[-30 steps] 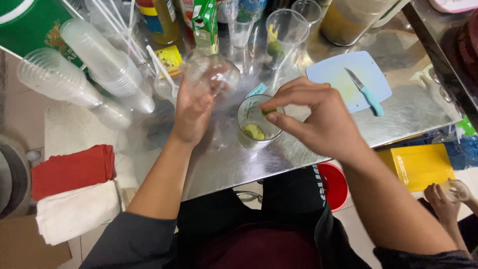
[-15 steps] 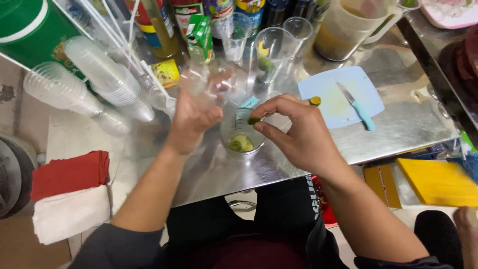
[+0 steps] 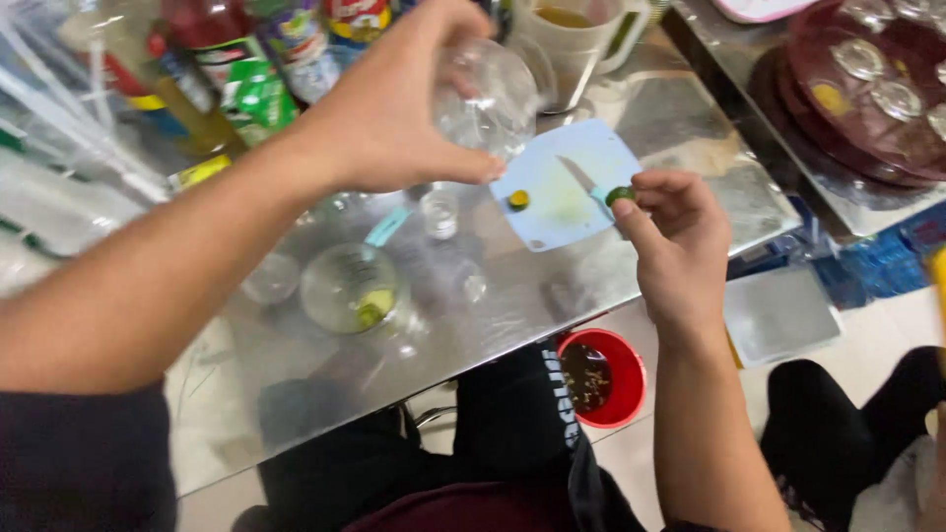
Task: The person cuts a lime on a cutting board, places the pieces into a shaker, adds ice, pours in syrup and a dark liquid, then shakes the mixture. The person handles the shaker, knife, lime, ice, and bottles during the process.
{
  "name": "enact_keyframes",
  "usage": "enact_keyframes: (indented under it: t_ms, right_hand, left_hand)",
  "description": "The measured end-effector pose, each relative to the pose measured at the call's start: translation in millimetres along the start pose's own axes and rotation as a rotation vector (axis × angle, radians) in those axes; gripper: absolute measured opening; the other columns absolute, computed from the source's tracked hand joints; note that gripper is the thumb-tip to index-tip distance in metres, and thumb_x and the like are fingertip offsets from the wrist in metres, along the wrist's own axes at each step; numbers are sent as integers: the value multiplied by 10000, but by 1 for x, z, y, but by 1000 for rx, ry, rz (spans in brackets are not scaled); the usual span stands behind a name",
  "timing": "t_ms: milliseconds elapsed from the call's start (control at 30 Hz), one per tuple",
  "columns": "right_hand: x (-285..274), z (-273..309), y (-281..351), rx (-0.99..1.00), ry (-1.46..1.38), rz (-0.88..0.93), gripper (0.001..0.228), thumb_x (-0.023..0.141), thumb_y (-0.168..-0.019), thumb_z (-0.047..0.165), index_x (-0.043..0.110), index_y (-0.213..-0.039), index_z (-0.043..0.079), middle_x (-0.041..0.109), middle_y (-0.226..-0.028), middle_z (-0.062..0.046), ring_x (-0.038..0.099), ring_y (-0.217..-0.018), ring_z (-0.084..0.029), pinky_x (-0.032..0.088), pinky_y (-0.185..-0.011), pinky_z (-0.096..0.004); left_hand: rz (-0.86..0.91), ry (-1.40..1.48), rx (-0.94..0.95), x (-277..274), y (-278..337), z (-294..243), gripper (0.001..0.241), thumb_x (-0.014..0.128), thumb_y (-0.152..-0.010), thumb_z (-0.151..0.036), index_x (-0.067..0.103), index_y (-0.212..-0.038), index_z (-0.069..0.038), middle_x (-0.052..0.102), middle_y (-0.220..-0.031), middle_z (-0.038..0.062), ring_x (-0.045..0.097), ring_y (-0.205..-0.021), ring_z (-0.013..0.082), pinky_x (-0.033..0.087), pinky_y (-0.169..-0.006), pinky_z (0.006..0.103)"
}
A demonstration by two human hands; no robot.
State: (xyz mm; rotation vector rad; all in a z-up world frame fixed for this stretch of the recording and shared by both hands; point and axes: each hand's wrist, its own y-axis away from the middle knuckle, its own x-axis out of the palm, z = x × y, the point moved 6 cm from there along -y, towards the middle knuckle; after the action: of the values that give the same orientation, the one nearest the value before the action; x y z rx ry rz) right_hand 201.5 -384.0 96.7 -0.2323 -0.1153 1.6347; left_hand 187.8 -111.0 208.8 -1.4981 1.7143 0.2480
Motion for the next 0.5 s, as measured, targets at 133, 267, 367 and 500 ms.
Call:
enact_keyframes:
  t_ms: [133,267,367,500]
  right_hand:
    - [-34,-29,-3,12,-11,-67,230,712,-950,28,624,-1149,102,664,-975,-22,640,-912,-90,546,-852,-227]
    - [-53,-46,-7,46,11,-88,254,729,-904,-30,641,-1131,42,695,-925,-85,717,-860,-161,595,-837,-245]
    - [-62,-50,-7,80,17,-88,269,746,-878,-49,662,-1118,37,711,-933,-87,710,-871,-150,597,-845,-239]
    - [-63,-51,-5,228,-43,-91,274,746,-860,-46,703,-1125,7,749,-965,-110,719,-896,-151,612,-858,-244]
  left_hand:
    - [231,-238,95,54,-51,-6,903,972,-587,-408,558,-1328,-98,536,-1277,132,552,-1147,325,443,-912,423]
    - [507,-433,-77,106,-81,4,865,950,-600,-425,477,-1281,-180,617,-1154,84,489,-1159,336,429,-866,509]
    - [578,-467,-162,131,-96,22,816,914,-599,-386,444,-1221,-146,610,-1141,116,564,-1061,351,467,-741,522]
    - [685,-506,-263,151,-97,37,814,879,-667,-350,415,-1298,-128,586,-1182,84,625,-1004,333,489,-665,505]
